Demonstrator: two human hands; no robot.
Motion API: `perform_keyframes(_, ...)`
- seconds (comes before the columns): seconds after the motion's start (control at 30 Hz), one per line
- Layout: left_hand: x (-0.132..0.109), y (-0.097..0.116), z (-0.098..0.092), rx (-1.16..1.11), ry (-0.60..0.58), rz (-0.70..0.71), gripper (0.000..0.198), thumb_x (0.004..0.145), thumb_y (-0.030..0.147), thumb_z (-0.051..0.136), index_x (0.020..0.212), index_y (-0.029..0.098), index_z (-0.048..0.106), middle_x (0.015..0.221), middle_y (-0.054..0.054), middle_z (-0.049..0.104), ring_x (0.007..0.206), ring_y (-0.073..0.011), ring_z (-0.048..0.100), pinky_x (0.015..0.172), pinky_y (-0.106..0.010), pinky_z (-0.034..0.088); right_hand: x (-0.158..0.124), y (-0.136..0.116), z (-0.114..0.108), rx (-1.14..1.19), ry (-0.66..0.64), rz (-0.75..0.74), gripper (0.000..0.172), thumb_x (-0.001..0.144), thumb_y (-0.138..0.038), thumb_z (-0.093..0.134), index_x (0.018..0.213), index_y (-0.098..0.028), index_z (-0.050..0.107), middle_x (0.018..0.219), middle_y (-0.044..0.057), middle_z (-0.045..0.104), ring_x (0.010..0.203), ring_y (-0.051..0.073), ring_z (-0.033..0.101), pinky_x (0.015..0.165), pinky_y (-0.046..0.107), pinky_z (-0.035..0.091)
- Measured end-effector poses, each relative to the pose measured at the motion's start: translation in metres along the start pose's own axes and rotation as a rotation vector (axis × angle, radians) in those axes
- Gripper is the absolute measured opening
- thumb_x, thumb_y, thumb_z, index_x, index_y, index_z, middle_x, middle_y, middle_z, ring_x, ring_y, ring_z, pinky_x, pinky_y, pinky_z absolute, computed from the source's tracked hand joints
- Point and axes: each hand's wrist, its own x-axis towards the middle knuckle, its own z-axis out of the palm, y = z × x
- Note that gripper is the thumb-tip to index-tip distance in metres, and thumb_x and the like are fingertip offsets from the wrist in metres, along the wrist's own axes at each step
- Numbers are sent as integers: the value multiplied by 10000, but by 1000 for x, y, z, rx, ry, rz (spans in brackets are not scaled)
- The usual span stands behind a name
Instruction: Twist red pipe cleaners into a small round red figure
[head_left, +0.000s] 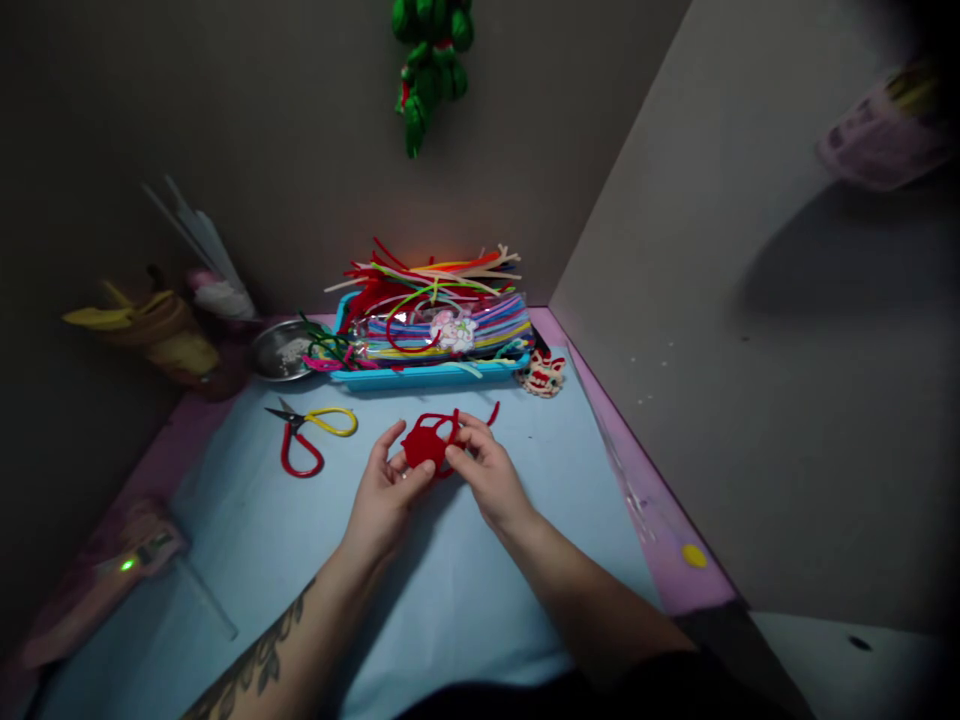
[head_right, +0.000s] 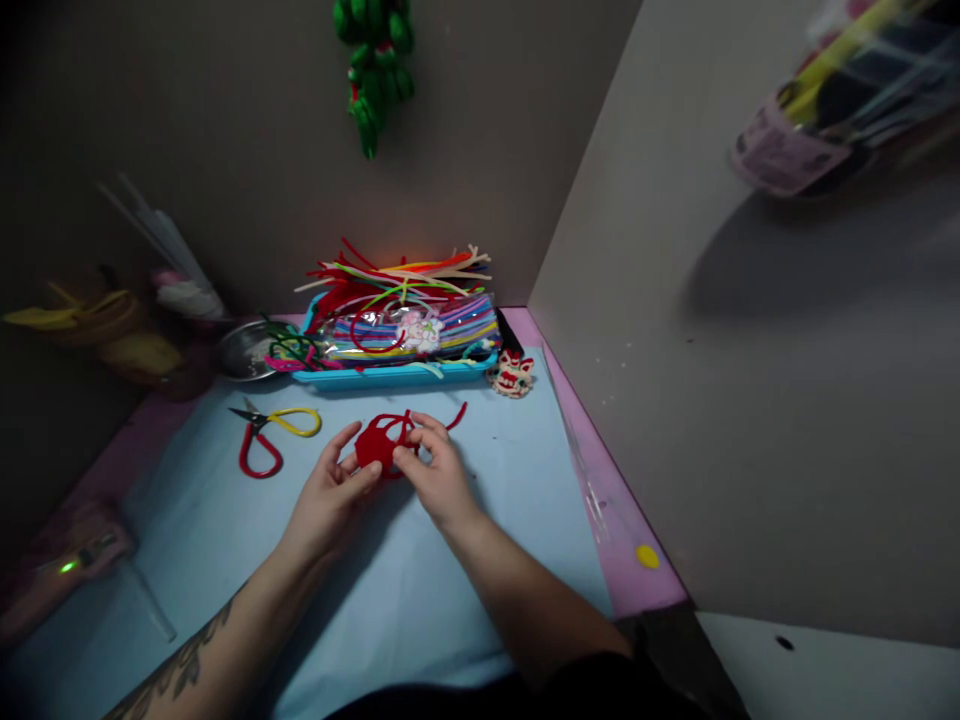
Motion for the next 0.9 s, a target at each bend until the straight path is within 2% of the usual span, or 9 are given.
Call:
perform_keyframes(0.07, 1, 1, 0, -22, 42, -8, 793, 578, 179, 858, 1260, 237, 459, 930, -17, 722, 763, -137, 680, 731, -269, 524, -1, 0, 1, 10, 47, 5, 202, 764, -349, 667, 929, -243, 620, 1252, 63, 579, 1233, 234, 497, 1054, 411, 352)
perform_keyframes(0.1, 1, 1, 0, -31, 59, -10, 772, 580, 177, 856, 1244, 239, 467, 920, -10, 720, 747, -133, 677, 714, -265, 526, -2, -1, 1, -10, 75, -3, 200, 762, -350, 673, 923, -243, 619, 1257, 63, 574, 1235, 236, 495, 1058, 416, 345)
perform_keyframes(0.2, 2, 2, -1, -44, 86, 22, 732, 587, 172, 849, 1214, 236, 476, 891, 0, 715, 721, -127, 670, 678, -254, 524, -5, -4, 2, -133, 110, -39, 118, 757, -333, 688, 758, -223, 647, 1233, 72, 561, 1223, 245, 500, 1081, 408, 316)
perform_keyframes(0.33, 3, -2, -3, -25, 65, 83, 724, 609, 179, 838, 1223, 222, 456, 954, -24, 719, 768, -131, 679, 709, -257, 526, -7, -3, 5, -140, 96, -30, 111, 731, -313, 710, 800, -228, 696, 1167, 71, 567, 1169, 241, 533, 1055, 380, 348)
perform_keyframes(0.43, 3, -5, -4, 8, 54, 88, 734, 627, 198, 830, 1247, 212, 437, 963, -28, 715, 781, -133, 681, 712, -252, 526, -7, 0, 6, -113, 84, -16, 108, 723, -307, 719, 721, -212, 669, 1207, 75, 551, 1205, 251, 515, 1060, 385, 334)
perform_keyframes(0.53, 2, -7, -5, 48, 48, 92, 731, 641, 212, 823, 1259, 211, 432, 936, -18, 710, 733, -123, 672, 660, -232, 519, -8, 2, 7, -95, 68, -10, 156, 733, -315, 714, 665, -204, 628, 1264, 80, 531, 1240, 257, 493, 1073, 393, 313)
perform_keyframes(0.73, 3, -7, -5, 123, 36, 95, 758, 658, 241, 813, 1297, 195, 407, 920, -47, 711, 686, -125, 652, 543, -193, 466, -8, 4, 6, -20, 13, -27, 140, 763, -321, 698, 708, -212, 630, 1365, 89, 483, 1324, 255, 430, 1100, 397, 289)
perform_keyframes(0.9, 3, -6, -3, 90, 28, 66, 790, 633, 237, 826, 1298, 177, 405, 863, -33, 704, 622, -101, 618, 523, -181, 443, -9, 3, 3, -21, -29, -58, 182, 780, -298, 680, 671, -206, 566, 1438, 86, 424, 1340, 253, 414, 1080, 399, 308)
